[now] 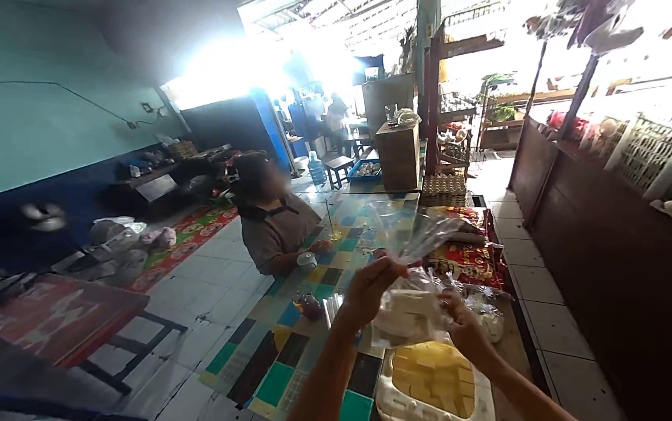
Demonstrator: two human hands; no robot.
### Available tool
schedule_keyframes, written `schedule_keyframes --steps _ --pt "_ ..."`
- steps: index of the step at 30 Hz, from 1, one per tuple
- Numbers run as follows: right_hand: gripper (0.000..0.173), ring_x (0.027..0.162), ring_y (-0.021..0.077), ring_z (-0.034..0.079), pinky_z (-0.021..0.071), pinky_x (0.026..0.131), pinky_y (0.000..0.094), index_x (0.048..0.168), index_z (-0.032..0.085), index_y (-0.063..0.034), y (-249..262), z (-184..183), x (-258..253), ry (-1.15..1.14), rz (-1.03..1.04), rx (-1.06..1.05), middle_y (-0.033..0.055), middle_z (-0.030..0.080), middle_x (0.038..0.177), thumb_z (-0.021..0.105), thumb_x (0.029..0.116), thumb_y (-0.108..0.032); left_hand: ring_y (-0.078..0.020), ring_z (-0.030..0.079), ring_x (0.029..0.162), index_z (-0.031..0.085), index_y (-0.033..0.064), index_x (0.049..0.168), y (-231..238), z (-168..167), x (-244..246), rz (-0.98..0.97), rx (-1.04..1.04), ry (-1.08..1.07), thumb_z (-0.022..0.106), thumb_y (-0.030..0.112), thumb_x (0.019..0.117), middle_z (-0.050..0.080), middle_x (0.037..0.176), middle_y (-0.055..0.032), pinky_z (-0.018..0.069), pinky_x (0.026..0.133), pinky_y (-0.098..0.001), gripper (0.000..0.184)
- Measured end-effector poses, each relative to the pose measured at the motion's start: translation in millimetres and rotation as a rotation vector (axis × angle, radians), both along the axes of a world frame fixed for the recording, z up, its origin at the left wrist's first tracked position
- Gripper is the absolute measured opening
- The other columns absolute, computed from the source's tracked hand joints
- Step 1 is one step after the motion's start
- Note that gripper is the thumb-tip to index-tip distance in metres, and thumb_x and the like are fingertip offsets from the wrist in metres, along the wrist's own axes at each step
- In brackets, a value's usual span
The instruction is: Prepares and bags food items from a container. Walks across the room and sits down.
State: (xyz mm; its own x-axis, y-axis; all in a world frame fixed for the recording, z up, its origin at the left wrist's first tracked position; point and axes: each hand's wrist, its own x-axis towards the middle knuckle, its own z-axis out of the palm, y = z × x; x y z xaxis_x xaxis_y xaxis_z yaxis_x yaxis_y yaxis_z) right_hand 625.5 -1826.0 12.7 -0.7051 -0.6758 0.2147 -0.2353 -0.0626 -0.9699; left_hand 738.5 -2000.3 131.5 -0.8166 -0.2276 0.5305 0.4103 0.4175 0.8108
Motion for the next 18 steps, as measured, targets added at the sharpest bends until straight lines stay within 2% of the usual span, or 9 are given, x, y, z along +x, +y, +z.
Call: schedule_keyframes --steps 2,4,6,7,9,10,11,13,18 --pt "0.028 0.121 0.016 0.063 0.0515 0.099 0.0302 0.122 0.062 0.002 4.0 28.1 -16.1 0.743 -0.206 -0.194 0.0142 0.067 0.131 0.061 0.1016 -0.017 -0.0137 0.07 0.111 0.071 0.0036 0.092 -3.3 4.2 2.5 -0.052 0.107 -0.014 0.039 0.008 0.104 0.077 0.102 -0.0025 0.0504 0.107 -0.0356 0.035" --pt "0.021 0.145 0.0105 0.038 0.0249 0.121 0.0303 0.13 0.054 -0.0248 8.6 75.3 -26.9 1.353 -0.296 -0.279 -0.006 0.052 0.148 0.049 0.1094 -0.022 -0.004 0.07 0.098 0.073 0.0151 0.088 1.6 15.0 6.6 -0.135 0.178 -0.077 0.041 0.01 0.1032 0.077 0.094 0.0078 0.0541 0.097 -0.0273 0.036" --pt "0.037 0.155 0.0036 0.014 -0.0003 0.125 0.037 0.148 0.041 -0.0334 10.3 125.8 -24.9 1.769 -0.266 -0.247 -0.018 0.032 0.163 0.037 0.1131 -0.023 0.0092 0.064 0.086 0.074 0.0266 0.086 17.5 26.9 12.4 -0.174 0.219 -0.126 0.049 0.014 0.1009 0.07 0.086 0.0207 0.0524 0.083 -0.0156 0.032" --pt "0.04 0.155 0.0014 0.014 -0.0018 0.124 0.0381 0.152 0.039 -0.0315 8.0 144.8 -24.3 1.885 -0.219 -0.228 -0.0183 0.031 0.165 0.036 0.1133 -0.023 0.0108 0.064 0.087 0.074 0.0294 0.09 23.5 29.6 16.2 -0.205 0.241 -0.145 0.053 0.019 0.1008 0.071 0.089 0.0225 0.0525 0.084 -0.0148 0.026" --pt "0.03 0.134 0.0066 0.052 0.0245 0.118 0.0352 0.135 0.062 -0.0204 0.6 168.8 -28.9 1.929 -0.013 -0.299 -0.0055 0.065 0.136 0.047 0.1085 -0.022 0.0051 0.068 0.089 0.073 0.0275 0.093 30.8 31.3 20.6 -0.267 0.283 -0.197 0.053 0.014 0.0991 0.074 0.091 0.0174 0.0563 0.086 -0.0195 0.025" --pt "0.019 0.103 0.0134 0.067 0.045 0.104 0.0342 0.111 0.07 -0.0145 -0.2 179.2 -30.1 1.922 0.089 -0.303 0.0007 0.072 0.101 0.052 0.1035 -0.016 -0.0001 0.07 0.091 0.076 0.0243 0.096 28.2 29.8 20.7 -0.353 0.249 -0.214 0.054 0.021 0.1012 0.076 0.094 0.0123 0.0577 0.087 -0.0237 0.023" --pt "0.018 0.073 0.018 0.064 0.0518 0.072 0.0331 0.092 0.067 -0.011 2.3 189.1 -30.5 1.917 0.194 -0.26 0.0036 0.065 0.077 0.051 0.1001 -0.013 -0.0025 0.071 0.096 0.076 0.0202 0.101 25.3 28.6 21.6 -0.428 0.163 -0.209 0.055 0.028 0.1038 0.077 0.098 0.0087 0.0578 0.09 -0.025 0.023" --pt "0.024 0.048 0.0205 0.051 0.0397 0.043 0.0337 0.078 0.061 -0.0079 18.4 200.4 -28.3 1.854 0.386 -0.112 0.0052 0.052 0.06 0.049 0.0984 -0.013 0.003 0.067 0.099 0.073 0.0095 0.104 25.9 30.8 26.5 -0.415 -0.14 -0.112 0.058 0.028 0.1033 0.075 0.104 0.0049 0.0551 0.089 -0.0177 0.024" --pt "0.016 0.047 0.0185 0.051 0.0374 0.04 0.0326 0.085 0.057 -0.0076 53.3 202.5 -22.0 1.625 0.547 0.109 0.0035 0.05 0.062 0.05 0.0956 -0.017 -0.003 0.064 0.099 0.077 0.0071 0.094 35.8 47.6 35.5 -0.012 -0.713 0.083 0.068 0.025 0.0961 0.07 0.104 -0.0074 0.0494 0.086 -0.01 0.02"
